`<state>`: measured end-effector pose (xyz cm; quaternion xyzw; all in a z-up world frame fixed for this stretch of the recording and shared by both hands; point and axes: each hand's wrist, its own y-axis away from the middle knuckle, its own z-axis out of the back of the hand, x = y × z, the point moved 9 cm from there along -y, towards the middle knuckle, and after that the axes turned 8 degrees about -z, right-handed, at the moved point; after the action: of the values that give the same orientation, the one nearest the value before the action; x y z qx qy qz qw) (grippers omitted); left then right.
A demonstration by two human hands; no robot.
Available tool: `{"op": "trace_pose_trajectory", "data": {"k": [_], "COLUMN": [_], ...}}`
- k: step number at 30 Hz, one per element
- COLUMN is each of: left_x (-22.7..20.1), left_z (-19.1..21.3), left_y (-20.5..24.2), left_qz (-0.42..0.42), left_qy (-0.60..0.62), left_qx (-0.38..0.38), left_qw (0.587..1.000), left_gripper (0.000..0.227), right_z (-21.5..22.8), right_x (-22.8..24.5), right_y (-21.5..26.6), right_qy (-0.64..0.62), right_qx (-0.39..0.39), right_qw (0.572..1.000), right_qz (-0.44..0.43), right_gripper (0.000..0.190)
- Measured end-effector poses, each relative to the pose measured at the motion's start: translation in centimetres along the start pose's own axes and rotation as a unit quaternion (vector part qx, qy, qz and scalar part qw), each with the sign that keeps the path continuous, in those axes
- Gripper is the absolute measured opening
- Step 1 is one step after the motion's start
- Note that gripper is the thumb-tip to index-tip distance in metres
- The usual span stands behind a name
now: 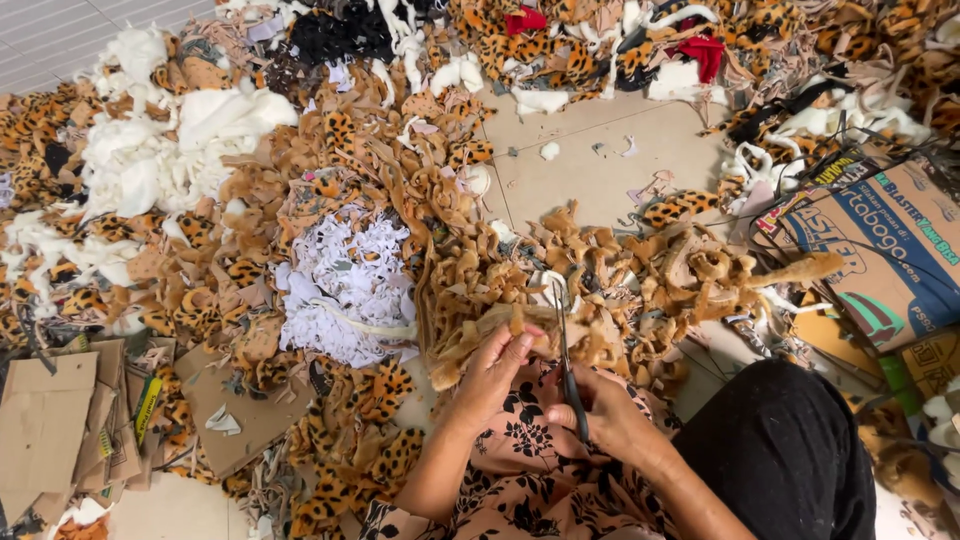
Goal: Cutting leopard-print fabric scraps into smaller pieces using scissors
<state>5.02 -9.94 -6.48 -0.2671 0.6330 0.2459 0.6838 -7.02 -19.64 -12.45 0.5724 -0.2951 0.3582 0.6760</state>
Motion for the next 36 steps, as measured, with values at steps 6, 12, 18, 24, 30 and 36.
{"op": "trace_pose_trajectory", "data": {"k": [6,12,18,24,30,36], "left_x": [-1.8,1.5,0.4,-0.4,-4.7,1.3], "left_z": [-1.8,-4.2,-5.3,-5.4,-3.1,-6.1], "left_y": [-0.9,-1.9,-2.1,-1.8,-2.9,-1.9], "left_qz": [0.024,0.01,0.059,0.077,-0.077,0.019], "left_qy": [0.05,0.157,0.24,0.31,0.21,0.398], "left_qx": [0.042,0.053,0.046,0.045,-0.003,0.079], "left_qw": [0.998,0.986,0.968,0.946,0.975,0.914], "left_gripper": [0.059,0.038,0.036,0.044,0.053,0.033], "right_z": [1.0,0.9,1.4,-0.6,-1.6,-0.9], "right_x": [6.6,9.3,6.4,10.3,5.5,10.2], "right_y": [3.6,5.5,4.3,6.9,5.3,6.0], "right_qy": [-0.074,-0.108,-0.015,-0.246,-0.178,-0.232], "right_qx": [0.047,0.09,0.011,0.148,0.149,0.159], "right_qw": [0.993,0.984,0.997,0.931,0.969,0.937], "right_qz": [0.076,0.109,0.078,0.226,0.09,0.205], "right_gripper": [0.074,0.061,0.075,0.056,0.071,0.068]}}
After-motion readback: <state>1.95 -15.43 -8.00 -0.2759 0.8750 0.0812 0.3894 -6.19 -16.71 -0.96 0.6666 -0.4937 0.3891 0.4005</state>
